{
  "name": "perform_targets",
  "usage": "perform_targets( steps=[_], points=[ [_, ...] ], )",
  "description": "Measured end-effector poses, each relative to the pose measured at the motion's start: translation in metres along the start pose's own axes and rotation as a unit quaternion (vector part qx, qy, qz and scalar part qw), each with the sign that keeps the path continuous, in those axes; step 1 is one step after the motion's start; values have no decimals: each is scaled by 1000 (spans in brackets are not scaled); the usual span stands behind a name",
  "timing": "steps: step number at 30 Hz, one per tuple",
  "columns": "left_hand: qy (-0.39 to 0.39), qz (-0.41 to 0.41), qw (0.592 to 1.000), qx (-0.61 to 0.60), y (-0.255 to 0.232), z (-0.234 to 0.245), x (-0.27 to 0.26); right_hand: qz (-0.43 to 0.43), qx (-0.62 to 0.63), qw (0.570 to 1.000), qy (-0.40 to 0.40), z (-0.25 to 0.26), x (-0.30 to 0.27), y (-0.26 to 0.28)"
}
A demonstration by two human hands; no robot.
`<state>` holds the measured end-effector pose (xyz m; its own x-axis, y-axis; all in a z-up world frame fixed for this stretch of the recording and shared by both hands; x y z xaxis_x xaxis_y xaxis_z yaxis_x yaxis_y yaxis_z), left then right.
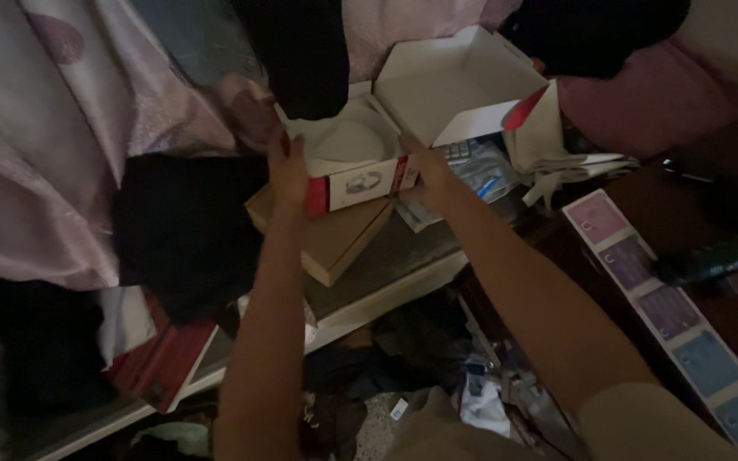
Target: The person picks up and rearranges various items on a desk, including a tablet, a headphone box, and grooming tools, and organizes several small accessories on the desk surface.
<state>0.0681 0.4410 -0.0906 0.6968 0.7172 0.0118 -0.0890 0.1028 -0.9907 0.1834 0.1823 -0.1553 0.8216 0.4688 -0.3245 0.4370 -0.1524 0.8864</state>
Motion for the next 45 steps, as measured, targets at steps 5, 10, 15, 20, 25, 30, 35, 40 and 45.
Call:
perform_targets(
  steps=[5,10,15,20,25,30,35,40,45],
  points=[
    [97,-3,995,-25,-3,-3,3,-47,24,995,-87,11,-1,-2],
    [149,4,987,-54,-22,10,-56,-23,-51,998,-39,28,-54,36],
    [114,32,993,-5,-23,29,-90,10,-86,996,-26,52,-130,75],
    [208,29,977,25,-56,39,-150,22,-168,985,-16,95,-210,101],
    [392,179,902,-11,-81,5,-247,69,-200,977,20,127,-303,120],
    [482,199,852,-39,-102,-29,-359,93,-258,962,-7,150,-405,128],
    [457,176,864,-116,-102,-36,-468,208,-283,935,-44,169,-514,124],
    [439,76,886,-132,-112,-32,-559,410,-356,830,-127,170,-644,118],
    [452,107,880,-98,-119,-41,-626,401,-559,693,-216,160,-732,123]
  ],
)
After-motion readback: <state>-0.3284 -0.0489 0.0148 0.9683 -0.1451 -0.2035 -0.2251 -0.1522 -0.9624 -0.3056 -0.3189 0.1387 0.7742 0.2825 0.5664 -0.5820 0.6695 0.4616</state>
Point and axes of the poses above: each hand's wrist, its own x-axis towards the middle knuckle, its own z-axis out of the back of the hand, y = z × x, the point moved 8 cm from there along x, towards the middle knuckle, and after that the axes turned 7 degrees about z, right-handed, at the moved point
